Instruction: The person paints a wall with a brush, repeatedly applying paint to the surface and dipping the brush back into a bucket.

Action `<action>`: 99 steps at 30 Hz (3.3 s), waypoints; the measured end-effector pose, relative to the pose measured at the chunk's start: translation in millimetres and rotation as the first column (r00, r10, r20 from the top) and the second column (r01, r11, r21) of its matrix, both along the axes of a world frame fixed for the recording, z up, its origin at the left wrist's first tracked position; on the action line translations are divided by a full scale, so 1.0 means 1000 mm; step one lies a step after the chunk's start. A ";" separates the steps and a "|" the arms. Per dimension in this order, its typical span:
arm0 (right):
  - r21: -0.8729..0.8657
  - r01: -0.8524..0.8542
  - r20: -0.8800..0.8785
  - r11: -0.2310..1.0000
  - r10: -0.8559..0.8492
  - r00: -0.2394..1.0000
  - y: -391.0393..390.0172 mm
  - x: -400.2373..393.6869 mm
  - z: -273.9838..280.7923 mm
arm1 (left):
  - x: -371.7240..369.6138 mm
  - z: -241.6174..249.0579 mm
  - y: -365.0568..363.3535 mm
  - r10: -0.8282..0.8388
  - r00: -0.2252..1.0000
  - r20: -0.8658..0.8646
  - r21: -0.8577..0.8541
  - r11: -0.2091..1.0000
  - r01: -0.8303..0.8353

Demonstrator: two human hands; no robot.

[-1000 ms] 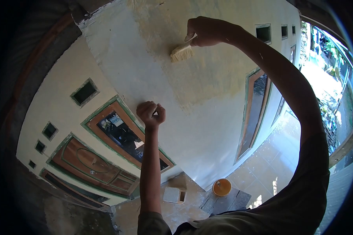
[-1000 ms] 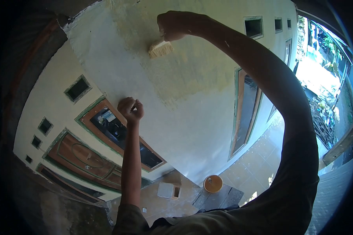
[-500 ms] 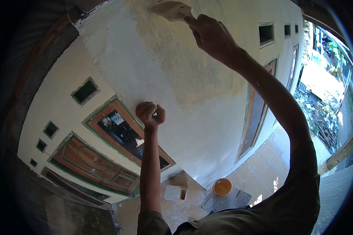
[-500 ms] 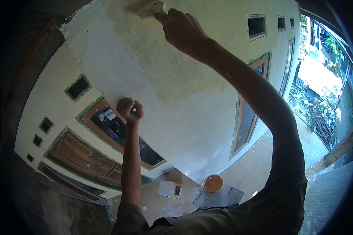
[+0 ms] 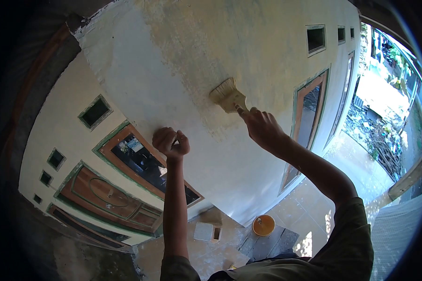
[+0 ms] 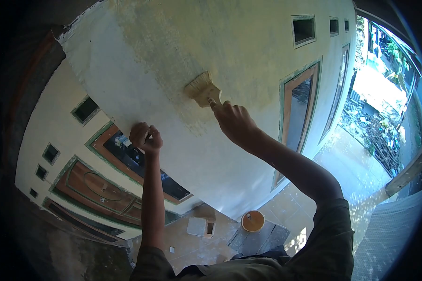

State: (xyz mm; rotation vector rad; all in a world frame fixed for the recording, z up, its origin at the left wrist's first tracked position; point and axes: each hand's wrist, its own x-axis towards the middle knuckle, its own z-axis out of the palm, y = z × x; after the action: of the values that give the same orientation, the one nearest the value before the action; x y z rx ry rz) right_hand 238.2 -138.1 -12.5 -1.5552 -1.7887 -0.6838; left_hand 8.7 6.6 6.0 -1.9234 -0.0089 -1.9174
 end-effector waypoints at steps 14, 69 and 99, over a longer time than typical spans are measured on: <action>-0.180 -0.297 -0.438 0.938 0.194 0.878 -0.043 0.014 0.076 | -0.007 0.002 0.000 0.072 0.991 -0.110 -0.022 0.997 -0.074; -0.656 0.247 0.217 0.713 -0.136 0.967 -0.007 -0.003 0.085 | 0.002 -0.001 -0.001 -0.035 0.999 0.038 -0.007 0.999 0.035; -0.250 0.180 0.254 0.951 -0.115 0.960 -0.010 -0.001 0.052 | -0.006 -0.001 -0.002 0.083 0.993 -0.090 -0.075 0.993 -0.090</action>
State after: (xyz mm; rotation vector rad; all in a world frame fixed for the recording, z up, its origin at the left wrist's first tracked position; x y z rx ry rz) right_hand 237.0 -148.2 39.9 -1.8726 -2.0240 -0.7465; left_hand 3.0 4.2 5.2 -2.0214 -0.1421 -1.8012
